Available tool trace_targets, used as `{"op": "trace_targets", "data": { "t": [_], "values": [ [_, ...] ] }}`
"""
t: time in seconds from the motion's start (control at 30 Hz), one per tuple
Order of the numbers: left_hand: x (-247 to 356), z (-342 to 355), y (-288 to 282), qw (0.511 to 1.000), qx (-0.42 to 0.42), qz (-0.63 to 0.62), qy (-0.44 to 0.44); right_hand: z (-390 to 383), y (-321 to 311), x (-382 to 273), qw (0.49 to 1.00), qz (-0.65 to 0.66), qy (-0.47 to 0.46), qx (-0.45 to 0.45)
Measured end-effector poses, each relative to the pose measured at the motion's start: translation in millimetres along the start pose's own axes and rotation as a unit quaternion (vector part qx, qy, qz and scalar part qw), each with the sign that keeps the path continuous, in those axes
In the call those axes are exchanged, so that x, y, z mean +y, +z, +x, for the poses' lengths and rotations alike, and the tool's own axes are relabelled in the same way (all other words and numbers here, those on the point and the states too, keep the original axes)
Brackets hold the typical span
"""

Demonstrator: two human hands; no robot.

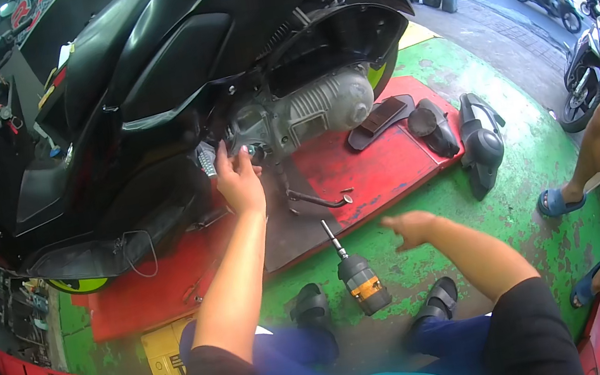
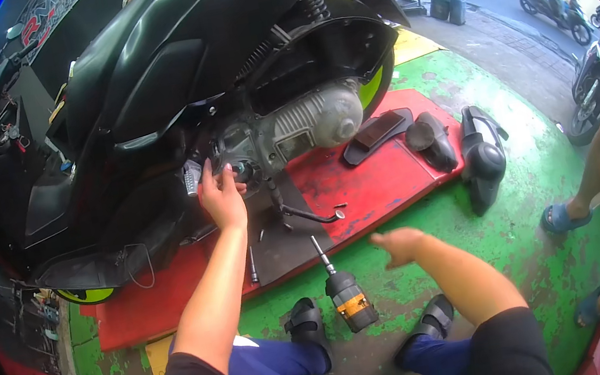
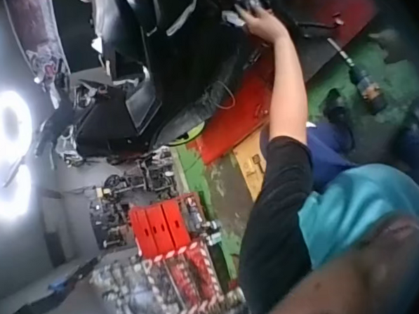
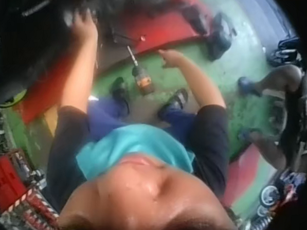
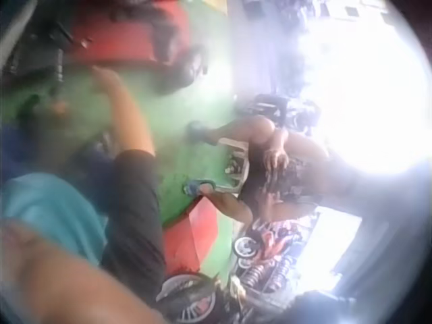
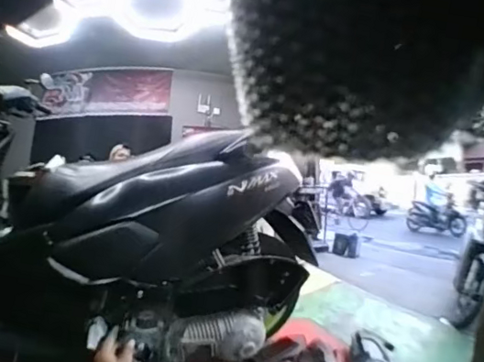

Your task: The person removes covers from a motorcycle, unfastens bolts from the engine casing using an impact wrench, and removes the metal casing cover by hand.

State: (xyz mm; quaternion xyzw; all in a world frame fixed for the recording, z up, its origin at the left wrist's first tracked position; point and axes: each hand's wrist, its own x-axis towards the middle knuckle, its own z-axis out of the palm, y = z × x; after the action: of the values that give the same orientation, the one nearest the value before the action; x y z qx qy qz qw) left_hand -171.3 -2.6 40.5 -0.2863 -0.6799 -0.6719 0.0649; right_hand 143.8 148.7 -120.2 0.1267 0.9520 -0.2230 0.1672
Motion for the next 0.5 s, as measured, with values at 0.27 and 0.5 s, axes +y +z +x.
{"op": "trace_targets", "data": {
  "t": [0.27, 0.5],
  "values": [
    [-23.2, 29.9, 2.7, 0.999, 0.031, -0.016, 0.001, -9.0, -106.6, -33.9, 0.944, 0.13, 0.017, 0.302],
    [-7.1, 16.9, 3.4, 0.993, 0.103, -0.05, 0.04, 35.3, -150.3, -62.9, 0.797, 0.276, 0.021, 0.537]
  ]
}}
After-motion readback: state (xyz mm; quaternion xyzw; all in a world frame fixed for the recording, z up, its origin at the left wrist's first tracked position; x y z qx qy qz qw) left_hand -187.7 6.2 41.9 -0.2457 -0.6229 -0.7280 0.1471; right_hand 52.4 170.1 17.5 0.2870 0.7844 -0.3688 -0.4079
